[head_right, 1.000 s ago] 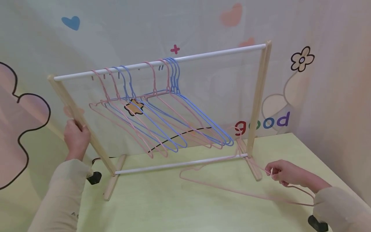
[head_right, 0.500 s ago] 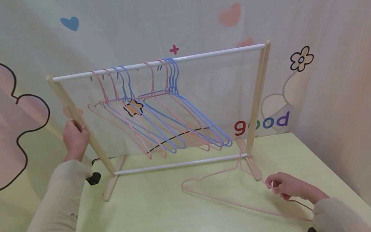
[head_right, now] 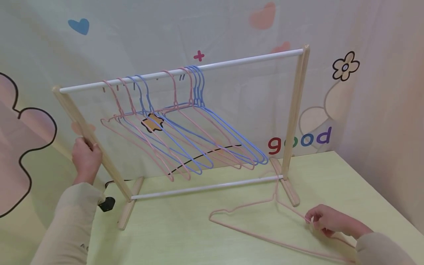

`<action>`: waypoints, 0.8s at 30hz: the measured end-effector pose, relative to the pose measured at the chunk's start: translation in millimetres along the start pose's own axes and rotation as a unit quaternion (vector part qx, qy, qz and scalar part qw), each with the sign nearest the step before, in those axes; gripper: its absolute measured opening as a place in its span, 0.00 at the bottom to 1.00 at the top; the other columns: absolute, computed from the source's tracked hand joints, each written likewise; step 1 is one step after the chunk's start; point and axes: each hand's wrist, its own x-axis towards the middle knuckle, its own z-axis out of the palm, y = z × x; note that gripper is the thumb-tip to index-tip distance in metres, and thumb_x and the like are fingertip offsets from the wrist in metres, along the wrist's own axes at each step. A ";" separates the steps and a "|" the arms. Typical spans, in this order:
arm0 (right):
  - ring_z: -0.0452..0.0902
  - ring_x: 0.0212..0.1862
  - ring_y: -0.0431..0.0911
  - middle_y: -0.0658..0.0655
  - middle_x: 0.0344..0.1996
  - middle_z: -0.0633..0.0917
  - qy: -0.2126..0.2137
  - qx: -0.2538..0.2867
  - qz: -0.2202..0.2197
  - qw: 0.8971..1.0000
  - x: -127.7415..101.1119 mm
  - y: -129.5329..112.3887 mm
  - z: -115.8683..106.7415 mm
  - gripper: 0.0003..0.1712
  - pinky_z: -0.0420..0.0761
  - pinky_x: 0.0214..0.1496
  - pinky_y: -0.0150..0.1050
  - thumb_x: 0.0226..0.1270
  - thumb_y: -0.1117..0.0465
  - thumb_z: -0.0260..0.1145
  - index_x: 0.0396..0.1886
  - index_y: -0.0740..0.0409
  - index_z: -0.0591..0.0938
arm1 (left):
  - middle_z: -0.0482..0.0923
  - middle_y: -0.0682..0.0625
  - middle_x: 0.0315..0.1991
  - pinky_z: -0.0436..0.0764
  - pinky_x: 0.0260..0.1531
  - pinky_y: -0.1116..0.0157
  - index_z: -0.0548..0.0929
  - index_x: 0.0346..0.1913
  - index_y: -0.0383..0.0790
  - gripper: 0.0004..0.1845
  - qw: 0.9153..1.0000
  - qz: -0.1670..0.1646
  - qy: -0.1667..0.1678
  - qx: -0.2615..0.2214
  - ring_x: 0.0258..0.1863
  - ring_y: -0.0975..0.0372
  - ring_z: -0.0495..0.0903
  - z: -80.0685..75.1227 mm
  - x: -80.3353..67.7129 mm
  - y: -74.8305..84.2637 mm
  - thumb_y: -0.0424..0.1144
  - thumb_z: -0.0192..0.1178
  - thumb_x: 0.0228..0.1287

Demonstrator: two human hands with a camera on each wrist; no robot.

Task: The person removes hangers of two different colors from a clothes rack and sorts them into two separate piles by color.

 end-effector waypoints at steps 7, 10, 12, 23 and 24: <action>0.60 0.14 0.33 0.46 0.15 0.68 -0.005 0.028 0.010 1.000 -1.7 6.2 4.1 0.10 0.60 0.14 0.25 0.55 0.72 0.53 0.35 0.72 0.75 | 0.67 0.33 0.46 0.65 0.48 0.49 0.63 0.49 0.29 0.16 1.000 -0.010 -0.011 0.004 0.46 0.42 0.67 -1.1 -0.4 1.1 0.37 0.43 0.64; 0.61 0.14 0.33 0.46 0.15 0.69 0.007 0.023 0.023 0.999 -1.3 8.2 5.8 0.10 0.62 0.15 0.25 0.55 0.71 0.54 0.36 0.70 0.77 | 0.67 0.33 0.46 0.65 0.49 0.49 0.63 0.50 0.29 0.16 1.000 -0.011 -0.013 0.005 0.46 0.42 0.67 -0.7 -0.5 1.0 0.37 0.43 0.64; 0.61 0.14 0.33 0.46 0.15 0.70 0.013 0.020 0.026 0.999 -1.0 9.3 7.1 0.10 0.63 0.15 0.25 0.55 0.71 0.55 0.35 0.70 0.78 | 0.67 0.33 0.46 0.65 0.49 0.49 0.63 0.49 0.29 0.16 1.000 -0.010 -0.013 0.006 0.46 0.42 0.67 -0.6 -0.7 0.8 0.37 0.43 0.64; 0.62 0.14 0.33 0.46 0.15 0.70 0.033 -0.023 0.014 0.999 0.0 14.1 12.0 0.05 0.64 0.14 0.26 0.51 0.71 0.56 0.30 0.66 0.77 | 0.67 0.33 0.47 0.64 0.50 0.48 0.63 0.49 0.28 0.16 1.000 -0.008 -0.008 0.002 0.47 0.41 0.67 -0.3 0.8 0.1 0.36 0.44 0.63; 0.62 0.14 0.33 0.46 0.15 0.70 0.036 -0.030 0.014 0.999 0.3 13.3 11.4 0.05 0.64 0.14 0.26 0.50 0.71 0.57 0.29 0.66 0.76 | 0.67 0.33 0.47 0.64 0.50 0.48 0.63 0.49 0.28 0.16 1.000 -0.007 -0.007 0.002 0.47 0.41 0.66 -0.3 1.0 0.4 0.35 0.44 0.63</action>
